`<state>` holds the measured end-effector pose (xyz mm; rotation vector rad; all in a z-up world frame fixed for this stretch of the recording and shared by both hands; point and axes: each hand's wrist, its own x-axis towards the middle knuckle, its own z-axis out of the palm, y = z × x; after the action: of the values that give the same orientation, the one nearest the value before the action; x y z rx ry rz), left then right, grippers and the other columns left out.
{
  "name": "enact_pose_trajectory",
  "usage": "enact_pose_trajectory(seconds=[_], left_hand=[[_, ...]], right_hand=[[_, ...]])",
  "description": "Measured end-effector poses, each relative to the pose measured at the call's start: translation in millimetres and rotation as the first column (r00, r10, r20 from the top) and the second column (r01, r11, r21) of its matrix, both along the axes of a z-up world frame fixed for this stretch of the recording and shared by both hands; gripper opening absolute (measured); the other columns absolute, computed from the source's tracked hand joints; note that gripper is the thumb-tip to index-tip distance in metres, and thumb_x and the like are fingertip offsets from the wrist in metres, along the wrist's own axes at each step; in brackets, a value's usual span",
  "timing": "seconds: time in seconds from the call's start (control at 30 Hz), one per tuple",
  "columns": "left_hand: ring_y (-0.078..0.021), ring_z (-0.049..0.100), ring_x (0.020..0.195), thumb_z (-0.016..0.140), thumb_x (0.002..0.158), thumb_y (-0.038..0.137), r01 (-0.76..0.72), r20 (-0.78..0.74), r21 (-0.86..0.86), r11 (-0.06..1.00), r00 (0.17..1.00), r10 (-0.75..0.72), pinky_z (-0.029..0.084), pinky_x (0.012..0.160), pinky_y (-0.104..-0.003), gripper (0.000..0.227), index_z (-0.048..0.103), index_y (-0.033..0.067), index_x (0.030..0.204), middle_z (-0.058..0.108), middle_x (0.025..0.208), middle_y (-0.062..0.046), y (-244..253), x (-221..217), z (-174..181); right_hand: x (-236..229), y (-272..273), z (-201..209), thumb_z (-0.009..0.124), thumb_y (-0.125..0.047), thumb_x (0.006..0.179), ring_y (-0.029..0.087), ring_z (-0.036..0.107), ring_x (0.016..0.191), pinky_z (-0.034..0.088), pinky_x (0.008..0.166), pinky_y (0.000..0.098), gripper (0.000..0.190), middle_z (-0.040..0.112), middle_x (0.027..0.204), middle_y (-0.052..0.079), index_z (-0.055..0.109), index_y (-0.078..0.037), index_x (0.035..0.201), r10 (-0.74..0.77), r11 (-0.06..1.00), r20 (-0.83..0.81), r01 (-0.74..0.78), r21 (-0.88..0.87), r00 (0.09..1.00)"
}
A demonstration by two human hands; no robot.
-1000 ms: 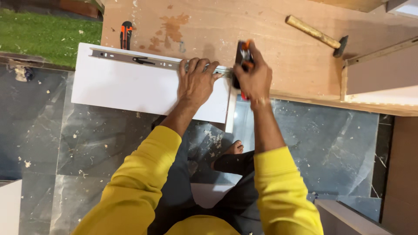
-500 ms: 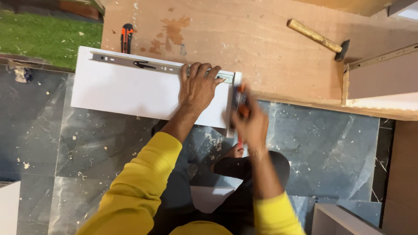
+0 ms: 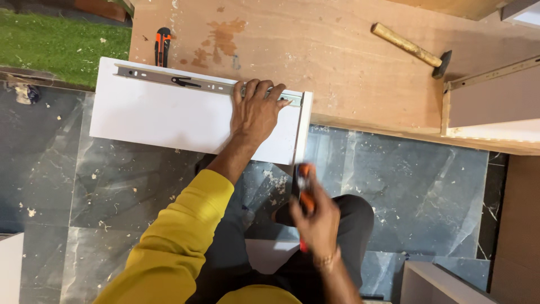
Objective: The person assembles a wooden drawer by attaching a metal slide to the side panel using a small tool, then uses a sanding block to smooth the surfaces and edges of the white-painted drawer components.
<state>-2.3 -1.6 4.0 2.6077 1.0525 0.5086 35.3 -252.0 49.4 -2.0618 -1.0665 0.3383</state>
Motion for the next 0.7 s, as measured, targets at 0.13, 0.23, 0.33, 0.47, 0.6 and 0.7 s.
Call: enact_pose_trajectory(seconds=[0.13, 0.23, 0.33, 0.47, 0.6, 0.7], left_hand=[[-0.0236, 0.052, 0.122, 0.062, 0.098, 0.043, 0.002, 0.002, 0.02, 1.0, 1.0, -0.002, 0.027, 0.11, -0.053, 0.039, 0.07, 0.0184, 0.126, 0.067, 0.121, -0.002, 1, 0, 1], [-0.0236, 0.052, 0.122, 0.062, 0.098, 0.042, 0.008, 0.002, 0.035, 0.999, 1.0, -0.008, 0.028, 0.11, -0.053, 0.038, 0.07, 0.0186, 0.127, 0.067, 0.122, -0.002, 2, 0, 3], [-0.0232, 0.052, 0.123, 0.062, 0.099, 0.042, 0.015, 0.005, 0.033, 0.999, 1.0, -0.015, 0.027, 0.111, -0.053, 0.037, 0.07, 0.0187, 0.127, 0.067, 0.122, -0.002, 0, -1, 2], [-0.0242, 0.052, 0.123, 0.062, 0.098, 0.042, 0.008, 0.008, 0.027, 1.0, 1.0, -0.009, 0.026, 0.11, -0.054, 0.037, 0.07, 0.0184, 0.126, 0.067, 0.122, -0.003, 1, 0, -4], [-0.025, 0.052, 0.123, 0.062, 0.097, 0.041, 0.001, -0.003, 0.044, 0.999, 1.0, -0.001, 0.026, 0.111, -0.054, 0.037, 0.069, 0.0194, 0.126, 0.067, 0.122, -0.003, 1, 1, -6], [-0.0251, 0.052, 0.123, 0.063, 0.098, 0.043, -0.003, 0.005, 0.089, 0.996, 1.0, 0.003, 0.026, 0.11, -0.055, 0.038, 0.07, 0.0191, 0.126, 0.067, 0.122, -0.003, 3, 1, -5]], right_hand=[[80, 99, -16, 0.081, -0.022, 0.077, 0.025, 0.076, 0.085, 0.06, 0.076, 0.0371, 0.077, 0.078, 0.097, 0.013, 0.053, -0.012, 0.148, -0.062, 0.993, -0.062, 0.056, -0.1, 0.996], [119, 165, -7, 0.079, -0.021, 0.08, 0.023, 0.079, 0.092, 0.061, 0.079, 0.0357, 0.075, 0.078, 0.108, 0.015, 0.054, -0.011, 0.15, -0.014, 0.995, 0.025, 0.011, 0.103, 1.0], [107, 148, -3, 0.078, -0.021, 0.084, 0.025, 0.077, 0.084, 0.059, 0.075, 0.0371, 0.073, 0.076, 0.098, 0.016, 0.052, -0.013, 0.152, -0.019, 1.0, 0.015, 0.019, -0.003, 1.0], [24, 29, -1, 0.078, -0.011, 0.079, 0.027, 0.075, 0.09, 0.06, 0.08, 0.038, 0.078, 0.075, 0.101, 0.015, 0.051, -0.011, 0.153, 0.053, 0.999, 0.009, -0.053, -0.009, 0.999], [-1, -1, -5, 0.081, -0.015, 0.08, 0.028, 0.076, 0.098, 0.061, 0.084, 0.0371, 0.075, 0.074, 0.111, 0.019, 0.052, -0.01, 0.149, 0.022, 0.999, 0.091, -0.025, 0.03, 0.996], [44, 51, -19, 0.077, -0.015, 0.077, 0.022, 0.071, 0.074, 0.059, 0.07, 0.0344, 0.075, 0.073, 0.085, 0.012, 0.057, -0.012, 0.148, -0.047, 0.992, -0.018, 0.045, -0.118, 0.999]])
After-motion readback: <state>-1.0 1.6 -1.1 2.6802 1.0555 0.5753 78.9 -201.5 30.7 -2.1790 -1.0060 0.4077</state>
